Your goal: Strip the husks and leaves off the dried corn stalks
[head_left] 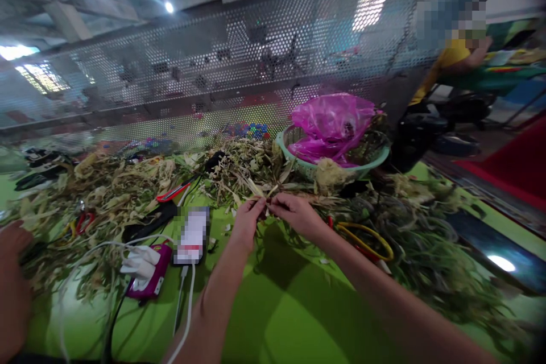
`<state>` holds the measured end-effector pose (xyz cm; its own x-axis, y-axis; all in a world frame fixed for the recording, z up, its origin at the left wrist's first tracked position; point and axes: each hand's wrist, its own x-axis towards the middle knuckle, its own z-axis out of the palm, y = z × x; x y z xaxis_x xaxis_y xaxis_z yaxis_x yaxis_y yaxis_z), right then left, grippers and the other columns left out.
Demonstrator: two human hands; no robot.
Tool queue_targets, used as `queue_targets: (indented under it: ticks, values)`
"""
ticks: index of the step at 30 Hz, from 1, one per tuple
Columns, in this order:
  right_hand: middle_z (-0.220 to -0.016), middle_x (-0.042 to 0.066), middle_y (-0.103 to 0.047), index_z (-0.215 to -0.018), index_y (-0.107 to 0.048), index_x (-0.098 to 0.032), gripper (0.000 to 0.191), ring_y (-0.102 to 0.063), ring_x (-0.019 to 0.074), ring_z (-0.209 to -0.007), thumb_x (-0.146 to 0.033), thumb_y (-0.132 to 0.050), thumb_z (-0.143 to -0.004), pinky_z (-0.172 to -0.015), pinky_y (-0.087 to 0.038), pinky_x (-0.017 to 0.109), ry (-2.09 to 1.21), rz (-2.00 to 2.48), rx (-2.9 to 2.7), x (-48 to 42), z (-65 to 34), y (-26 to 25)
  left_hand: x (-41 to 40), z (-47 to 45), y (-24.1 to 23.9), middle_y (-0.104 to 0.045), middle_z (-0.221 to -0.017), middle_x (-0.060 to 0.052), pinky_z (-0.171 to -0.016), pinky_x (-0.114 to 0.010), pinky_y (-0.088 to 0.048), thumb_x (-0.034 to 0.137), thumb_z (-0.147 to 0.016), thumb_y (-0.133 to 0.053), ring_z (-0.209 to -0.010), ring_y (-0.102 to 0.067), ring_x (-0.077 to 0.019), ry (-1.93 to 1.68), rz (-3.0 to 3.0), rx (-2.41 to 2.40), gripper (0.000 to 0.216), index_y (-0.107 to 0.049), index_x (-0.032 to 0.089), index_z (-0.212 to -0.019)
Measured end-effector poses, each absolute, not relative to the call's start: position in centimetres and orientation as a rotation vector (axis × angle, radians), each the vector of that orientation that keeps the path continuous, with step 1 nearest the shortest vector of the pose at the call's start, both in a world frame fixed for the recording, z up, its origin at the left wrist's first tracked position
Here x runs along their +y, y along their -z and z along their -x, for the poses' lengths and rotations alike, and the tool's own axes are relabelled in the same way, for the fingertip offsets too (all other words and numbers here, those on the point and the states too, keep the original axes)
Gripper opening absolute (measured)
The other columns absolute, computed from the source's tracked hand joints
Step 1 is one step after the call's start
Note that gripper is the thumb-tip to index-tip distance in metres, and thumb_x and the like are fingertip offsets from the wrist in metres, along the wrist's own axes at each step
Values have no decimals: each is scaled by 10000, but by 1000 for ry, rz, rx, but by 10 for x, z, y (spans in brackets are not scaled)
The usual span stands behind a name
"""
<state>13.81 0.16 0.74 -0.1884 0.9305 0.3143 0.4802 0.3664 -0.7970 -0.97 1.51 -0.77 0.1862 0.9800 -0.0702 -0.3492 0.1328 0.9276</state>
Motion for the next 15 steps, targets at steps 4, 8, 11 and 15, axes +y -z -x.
queue_targets:
  ticks: [4, 8, 11, 15]
  values:
    - [-600, -29, -513, -639, -558, -194, 208, -464, 134, -601, -280, -547, -828, -558, -302, 235, -631, 1234, -1880, 4, -138, -5, 14, 8, 8, -569, -661, 20, -554, -210, -339, 383, -655, -743, -566, -441, -64, -1191, -842, 862, 292, -639, 134, -767]
    - [-606, -26, -520, -646, -568, -195, 221, -475, 137, -606, -305, -545, -836, -559, -298, 238, -605, 1262, -1894, 5, -142, -3, 16, 12, 7, -555, -638, 14, -525, -203, -336, 372, -642, -757, -555, -447, -63, -1135, -801, 805, 301, -647, 125, -775]
    - [-613, -23, -540, -682, -598, -189, 253, -486, 139, -610, -367, -538, -851, -564, -314, 237, -656, 1293, -1851, 5, -144, -4, 19, 17, 6, -588, -662, -10, -526, -199, -362, 412, -664, -739, -595, -501, -78, -1060, -822, 787, 341, -663, 116, -816]
    - [-650, -16, -567, -733, -624, -182, 283, -497, 142, -631, -417, -530, -858, -582, -347, 237, -743, 1256, -1772, 6, -145, -5, 21, 20, 5, -621, -694, -36, -530, -207, -386, 508, -724, -658, -632, -538, -101, -1014, -803, 771, 392, -648, 125, -810]
